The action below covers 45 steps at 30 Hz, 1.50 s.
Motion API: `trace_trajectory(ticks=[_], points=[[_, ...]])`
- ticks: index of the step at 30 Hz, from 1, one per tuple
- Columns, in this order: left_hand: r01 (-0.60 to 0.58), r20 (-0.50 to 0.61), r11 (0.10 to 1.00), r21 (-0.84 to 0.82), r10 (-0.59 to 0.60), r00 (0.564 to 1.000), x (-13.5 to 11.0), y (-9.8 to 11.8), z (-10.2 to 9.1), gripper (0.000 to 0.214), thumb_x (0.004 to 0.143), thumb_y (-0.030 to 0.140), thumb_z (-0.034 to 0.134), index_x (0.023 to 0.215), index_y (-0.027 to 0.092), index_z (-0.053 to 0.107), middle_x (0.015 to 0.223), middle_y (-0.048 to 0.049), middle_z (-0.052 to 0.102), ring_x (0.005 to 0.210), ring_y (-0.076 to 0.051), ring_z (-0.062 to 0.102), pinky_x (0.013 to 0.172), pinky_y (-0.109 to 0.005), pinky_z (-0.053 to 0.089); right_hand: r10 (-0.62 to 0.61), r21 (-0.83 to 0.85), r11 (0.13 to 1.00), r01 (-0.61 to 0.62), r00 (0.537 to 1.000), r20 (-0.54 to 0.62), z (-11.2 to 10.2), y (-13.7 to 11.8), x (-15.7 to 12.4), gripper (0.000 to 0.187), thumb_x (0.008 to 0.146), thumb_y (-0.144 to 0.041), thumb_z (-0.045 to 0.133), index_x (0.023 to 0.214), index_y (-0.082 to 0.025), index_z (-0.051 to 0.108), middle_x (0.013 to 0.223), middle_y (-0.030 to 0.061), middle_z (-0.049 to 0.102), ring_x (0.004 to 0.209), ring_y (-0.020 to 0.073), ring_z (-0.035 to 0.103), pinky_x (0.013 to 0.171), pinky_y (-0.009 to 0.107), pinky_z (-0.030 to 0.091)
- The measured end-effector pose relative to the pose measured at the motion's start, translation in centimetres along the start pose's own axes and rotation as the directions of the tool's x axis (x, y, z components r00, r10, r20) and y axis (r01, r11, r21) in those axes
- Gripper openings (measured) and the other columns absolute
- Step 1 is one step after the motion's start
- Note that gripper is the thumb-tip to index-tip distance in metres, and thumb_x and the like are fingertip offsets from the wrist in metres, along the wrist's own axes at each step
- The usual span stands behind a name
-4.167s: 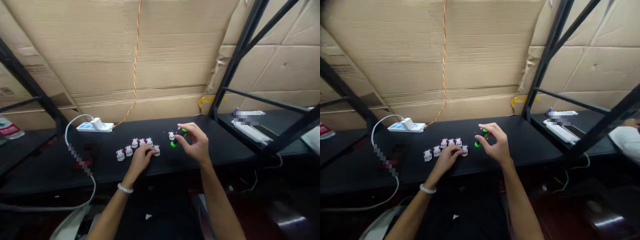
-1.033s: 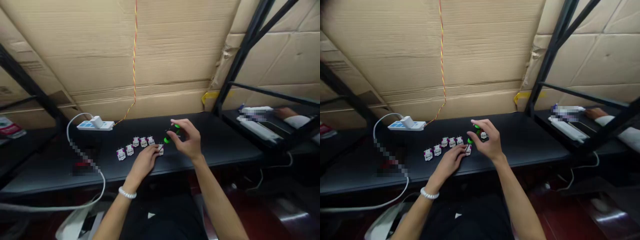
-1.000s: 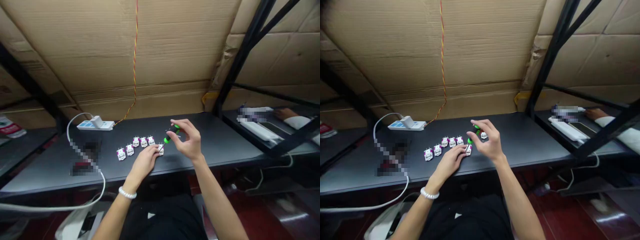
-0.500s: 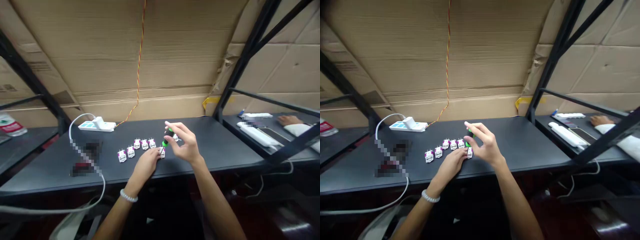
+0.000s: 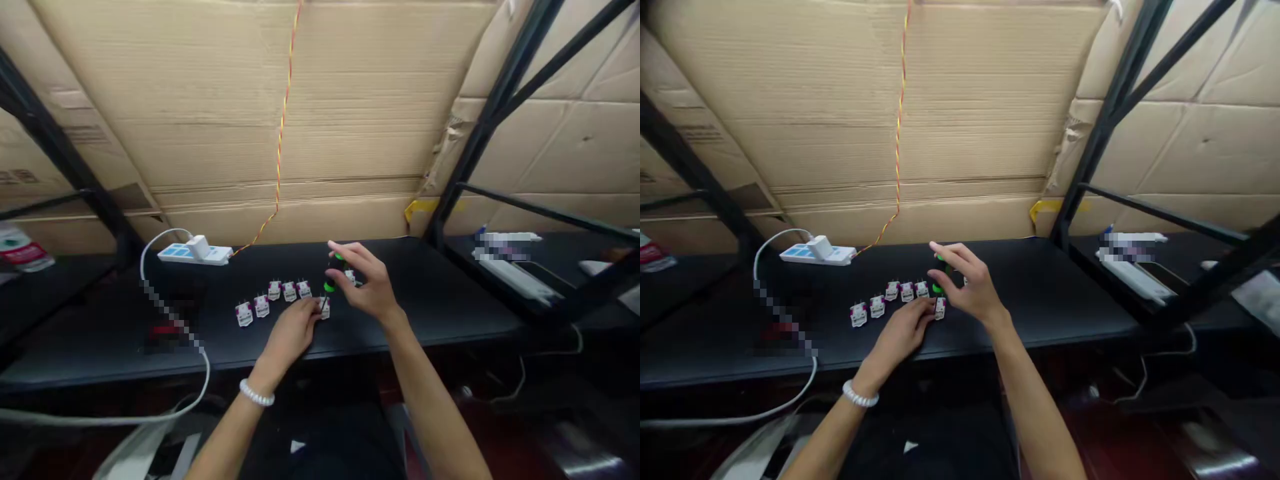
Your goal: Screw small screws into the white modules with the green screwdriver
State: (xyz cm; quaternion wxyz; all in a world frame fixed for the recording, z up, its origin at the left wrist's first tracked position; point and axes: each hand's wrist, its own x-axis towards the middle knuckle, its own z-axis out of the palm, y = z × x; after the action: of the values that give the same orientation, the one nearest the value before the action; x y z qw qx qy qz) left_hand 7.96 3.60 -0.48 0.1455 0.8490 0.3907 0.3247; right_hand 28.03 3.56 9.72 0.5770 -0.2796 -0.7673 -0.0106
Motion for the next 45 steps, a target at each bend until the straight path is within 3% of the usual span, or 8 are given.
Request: trace_trajectory(ticks=[5, 13, 19, 25, 31, 37, 42, 45], points=[[0.039, 0.035, 0.999, -0.033, -0.038, 0.999, 0.4, 0.4, -0.3, 0.016, 0.103, 0.012, 0.055, 0.1, 0.021, 0.069, 0.114, -0.0081, 0.074, 0.107, -0.024, 0.071, 0.1, -0.037, 0.057, 0.004, -0.002, 1.0, -0.004, 1.0, 0.014, 0.3, 0.0, 0.2, 0.041, 0.096, -0.031, 0.077, 0.137, -0.03, 0.071, 0.106, 0.0055, 0.071, 0.087, 0.0184, 0.069, 0.079, 0.033, 0.063], [0.083, 0.067, 0.993, -0.086, -0.078, 0.995, 0.8, 0.9, -0.9, 0.019, 0.102, 0.01, 0.055, 0.094, 0.02, 0.069, 0.1, -0.0057, 0.069, 0.094, -0.022, 0.068, 0.09, -0.032, 0.052, 0.119, 0.211, 0.964, -0.161, 0.973, 0.196, 0.1, -0.5, 0.5, 0.047, 0.105, -0.02, 0.055, 0.151, -0.029, 0.058, 0.13, 0.0103, 0.072, 0.115, 0.0236, 0.071, 0.099, 0.042, 0.06], [0.092, 0.041, 0.995, -0.029, -0.091, 0.995, 0.7, 0.8, -0.4, 0.019, 0.096, 0.005, 0.057, 0.087, 0.02, 0.064, 0.095, -0.0045, 0.066, 0.088, -0.021, 0.065, 0.083, -0.031, 0.05, 0.11, 0.1, 0.988, -0.121, 0.988, 0.106, 0.7, -0.1, 1.1, 0.034, 0.09, -0.035, 0.084, 0.122, -0.027, 0.076, 0.102, 0.0041, 0.069, 0.078, 0.0158, 0.063, 0.073, 0.032, 0.058], [0.084, 0.017, 0.995, -0.053, -0.083, 0.996, 0.6, 0.6, -0.1, 0.019, 0.094, 0.002, 0.057, 0.089, 0.019, 0.064, 0.097, -0.005, 0.067, 0.089, -0.021, 0.065, 0.084, -0.031, 0.049, 0.126, 0.22, 0.962, -0.163, 0.977, 0.175, 1.1, -0.3, 0.8, 0.039, 0.104, -0.026, 0.06, 0.143, -0.029, 0.065, 0.131, 0.01, 0.071, 0.11, 0.0227, 0.073, 0.094, 0.04, 0.061], [0.116, 0.039, 0.992, -0.046, -0.114, 0.993, 0.8, 1.0, -0.3, 0.018, 0.094, 0.003, 0.059, 0.089, 0.019, 0.065, 0.097, -0.005, 0.068, 0.089, -0.021, 0.066, 0.083, -0.032, 0.049, 0.12, 0.123, 0.984, -0.127, 0.991, 0.065, 1.4, -0.5, 1.0, 0.028, 0.092, -0.032, 0.081, 0.12, -0.028, 0.077, 0.1, 0.0044, 0.072, 0.086, 0.0192, 0.068, 0.079, 0.035, 0.06], [0.125, 0.025, 0.991, -0.036, -0.125, 0.992, 0.8, 1.4, -0.5, 0.019, 0.093, 0.003, 0.059, 0.084, 0.019, 0.063, 0.096, -0.0055, 0.067, 0.088, -0.021, 0.065, 0.083, -0.031, 0.05, 0.12, 0.202, 0.967, -0.158, 0.975, 0.187, 0.8, -0.6, 1.0, 0.041, 0.105, -0.021, 0.056, 0.144, -0.028, 0.065, 0.13, 0.0095, 0.072, 0.114, 0.0234, 0.072, 0.101, 0.042, 0.059], [0.132, 0.031, 0.99, -0.049, -0.131, 0.991, 0.9, 1.3, -0.5, 0.021, 0.09, 0.0, 0.059, 0.087, 0.019, 0.065, 0.096, -0.0047, 0.068, 0.09, -0.022, 0.066, 0.084, -0.031, 0.05, 0.121, 0.109, 0.985, -0.135, 0.985, 0.122, 0.7, -0.6, 1.2, 0.03, 0.092, -0.032, 0.081, 0.121, -0.027, 0.077, 0.103, 0.0051, 0.071, 0.086, 0.0193, 0.068, 0.08, 0.036, 0.06], [0.129, 0.034, 0.991, -0.04, -0.128, 0.991, 0.9, 1.2, -0.4, 0.021, 0.091, 0.0, 0.058, 0.086, 0.019, 0.065, 0.096, -0.005, 0.067, 0.09, -0.022, 0.065, 0.084, -0.032, 0.049, 0.125, 0.088, 0.987, -0.138, 0.982, 0.14, 0.5, -0.8, 1.2, 0.035, 0.095, -0.032, 0.077, 0.129, -0.027, 0.074, 0.112, 0.0077, 0.069, 0.092, 0.0205, 0.068, 0.086, 0.038, 0.06]])
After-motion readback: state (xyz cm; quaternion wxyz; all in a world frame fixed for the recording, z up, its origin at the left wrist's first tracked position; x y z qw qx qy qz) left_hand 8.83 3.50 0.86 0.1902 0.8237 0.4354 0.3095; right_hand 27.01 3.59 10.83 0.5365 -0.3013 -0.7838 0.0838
